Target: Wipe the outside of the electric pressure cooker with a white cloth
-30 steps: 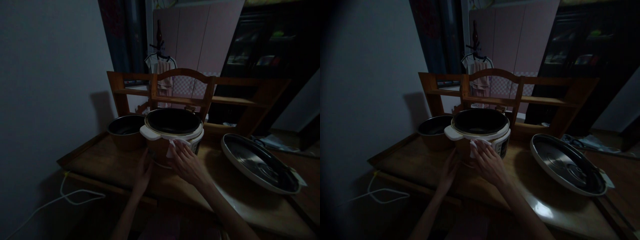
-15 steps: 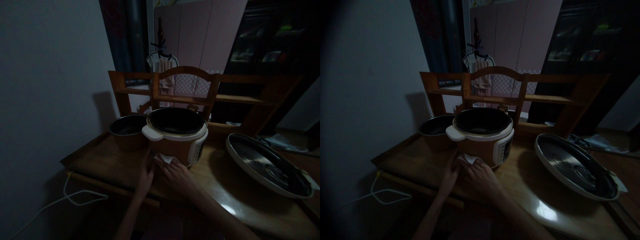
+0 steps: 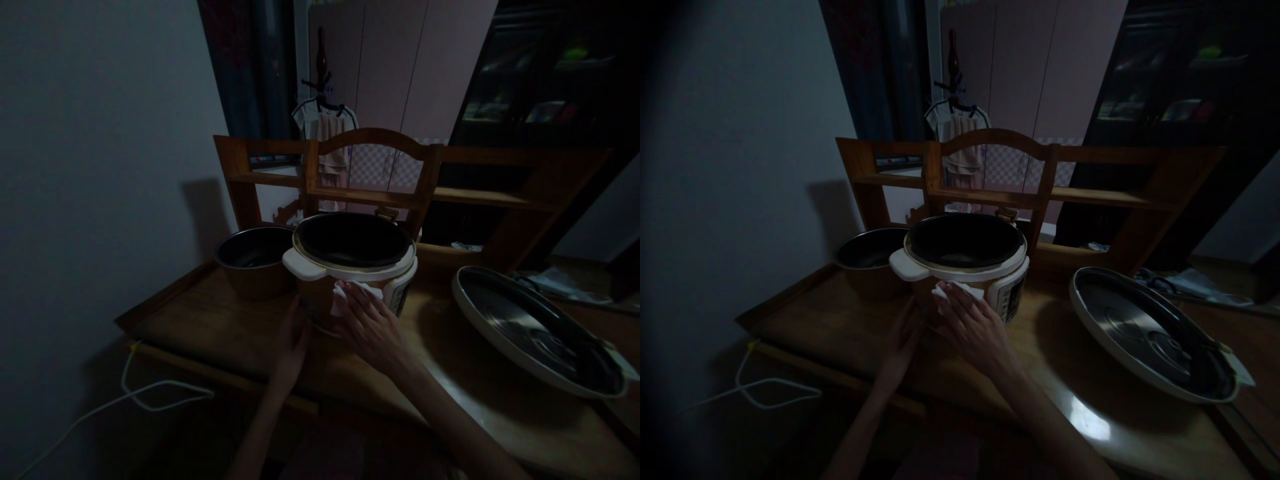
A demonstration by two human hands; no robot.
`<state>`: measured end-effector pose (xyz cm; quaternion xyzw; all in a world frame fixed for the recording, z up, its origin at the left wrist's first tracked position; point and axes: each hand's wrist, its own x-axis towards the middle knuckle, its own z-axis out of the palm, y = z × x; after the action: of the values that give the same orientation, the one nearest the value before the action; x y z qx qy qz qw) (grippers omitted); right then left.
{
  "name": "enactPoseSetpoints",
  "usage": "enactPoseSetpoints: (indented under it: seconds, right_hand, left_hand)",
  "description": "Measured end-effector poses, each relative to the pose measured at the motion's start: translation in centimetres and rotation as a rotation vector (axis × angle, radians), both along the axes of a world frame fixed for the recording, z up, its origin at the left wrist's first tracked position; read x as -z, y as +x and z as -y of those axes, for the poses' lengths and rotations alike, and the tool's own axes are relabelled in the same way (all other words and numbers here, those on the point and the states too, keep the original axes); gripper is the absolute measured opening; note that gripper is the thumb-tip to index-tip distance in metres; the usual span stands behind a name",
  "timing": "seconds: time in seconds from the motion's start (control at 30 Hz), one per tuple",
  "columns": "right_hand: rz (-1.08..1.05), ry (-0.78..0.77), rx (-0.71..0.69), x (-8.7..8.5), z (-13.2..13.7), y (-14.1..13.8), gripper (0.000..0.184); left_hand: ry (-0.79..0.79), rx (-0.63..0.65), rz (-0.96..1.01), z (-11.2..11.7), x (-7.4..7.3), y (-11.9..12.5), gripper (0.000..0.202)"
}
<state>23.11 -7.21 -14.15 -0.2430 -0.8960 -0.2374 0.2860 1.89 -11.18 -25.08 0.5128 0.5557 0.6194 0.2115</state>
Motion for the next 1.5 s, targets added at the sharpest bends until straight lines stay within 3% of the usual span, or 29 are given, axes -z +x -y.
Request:
enactPoseSetpoints:
  seconds: [0.6, 0.73, 0.93, 1.3, 1.5]
  right_hand:
    - [0.144, -0.047, -0.040, 4.4, 1.3, 0.3, 0.057]
    - [0.181, -0.060, -0.052, 5.1, 1.6, 0.6, 0.058]
    - [0.195, -0.117, -0.080, 6.0, 1.7, 1.2, 0.068]
    - [0.245, -0.221, -0.113, 6.1, 1.8, 1.5, 0.080]
    - [0.238, -0.244, -0.127, 6.3, 1.8, 1.6, 0.079]
  left_hand:
    - [0.005, -0.067, -0.097, -0.2, 0.4, 0.1, 0.061]
    - [0.021, -0.058, -0.103, -0.5, 0.9, -0.1, 0.062]
    - [0.017, -0.047, -0.085, -0.4, 0.4, 0.0, 0.061]
    - [0.026, -0.029, -0.099, -0.6, 1.1, -0.2, 0.063]
    - [0.067, 0.004, -0.099, -0.1, 0.0, 0.2, 0.069]
